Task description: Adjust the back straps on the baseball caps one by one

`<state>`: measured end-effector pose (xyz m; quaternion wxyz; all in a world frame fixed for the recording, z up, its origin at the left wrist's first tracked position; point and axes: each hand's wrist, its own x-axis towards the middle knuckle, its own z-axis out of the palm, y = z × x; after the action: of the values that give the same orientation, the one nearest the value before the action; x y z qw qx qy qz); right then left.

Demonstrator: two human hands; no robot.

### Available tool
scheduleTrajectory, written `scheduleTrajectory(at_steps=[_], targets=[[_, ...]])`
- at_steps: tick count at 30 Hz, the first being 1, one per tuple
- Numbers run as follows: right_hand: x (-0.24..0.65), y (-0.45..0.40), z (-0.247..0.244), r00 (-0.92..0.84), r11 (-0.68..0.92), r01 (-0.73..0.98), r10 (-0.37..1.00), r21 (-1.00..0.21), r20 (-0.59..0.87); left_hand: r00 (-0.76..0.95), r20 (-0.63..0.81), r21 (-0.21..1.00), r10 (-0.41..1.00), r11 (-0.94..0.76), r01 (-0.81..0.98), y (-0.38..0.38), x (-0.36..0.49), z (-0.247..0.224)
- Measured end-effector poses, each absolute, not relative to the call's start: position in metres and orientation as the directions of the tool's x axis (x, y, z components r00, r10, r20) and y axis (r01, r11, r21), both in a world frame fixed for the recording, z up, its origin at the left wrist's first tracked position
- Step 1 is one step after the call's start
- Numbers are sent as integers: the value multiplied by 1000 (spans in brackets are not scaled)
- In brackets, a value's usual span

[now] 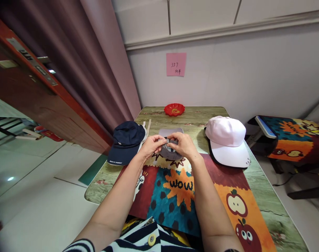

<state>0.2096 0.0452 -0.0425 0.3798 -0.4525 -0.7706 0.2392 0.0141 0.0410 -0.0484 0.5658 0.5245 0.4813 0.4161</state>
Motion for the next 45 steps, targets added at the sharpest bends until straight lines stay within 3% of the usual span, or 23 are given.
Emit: scheduleTrajectory(at_steps=[14, 23, 26, 29, 31, 33, 35, 37, 39, 42, 45], targets=[[209, 47, -45, -342, 465, 524, 882, -713, 324, 237, -115, 991, 965, 94, 97, 46, 9, -47], [201, 49, -55, -364, 547, 640, 835, -540, 413, 267, -96, 988, 959, 59, 142, 50, 4, -40], [202, 46, -57, -340, 516, 585, 857, -626, 388, 308, -84, 983, 948, 28, 182, 50, 0, -37], [221, 45, -62, -200, 445, 466, 895, -765, 398, 385, -72, 958, 920, -44, 285, 50, -10, -33], [243, 46, -68, -107, 408, 456, 908, -791, 406, 410, -43, 916, 911, -128, 380, 49, -20, -31], [266, 47, -76, -117, 394, 588, 906, -706, 408, 438, -11, 857, 899, -217, 468, 51, -33, -31], [282, 48, -84, -227, 420, 736, 892, -531, 391, 495, 27, 791, 868, -321, 521, 54, -44, -32], [287, 50, -94, -350, 472, 798, 870, -376, 348, 563, 63, 699, 824, -439, 564, 59, -50, -37], [282, 52, -103, -436, 523, 797, 844, -302, 312, 610, 72, 580, 789, -530, 618, 64, -50, -42], [267, 56, -111, -497, 571, 762, 818, -306, 288, 635, 31, 476, 772, -570, 669, 73, -40, -50], [259, 62, -107, -486, 572, 705, 820, -420, 302, 653, -11, 557, 757, -538, 633, 80, -34, -47]])
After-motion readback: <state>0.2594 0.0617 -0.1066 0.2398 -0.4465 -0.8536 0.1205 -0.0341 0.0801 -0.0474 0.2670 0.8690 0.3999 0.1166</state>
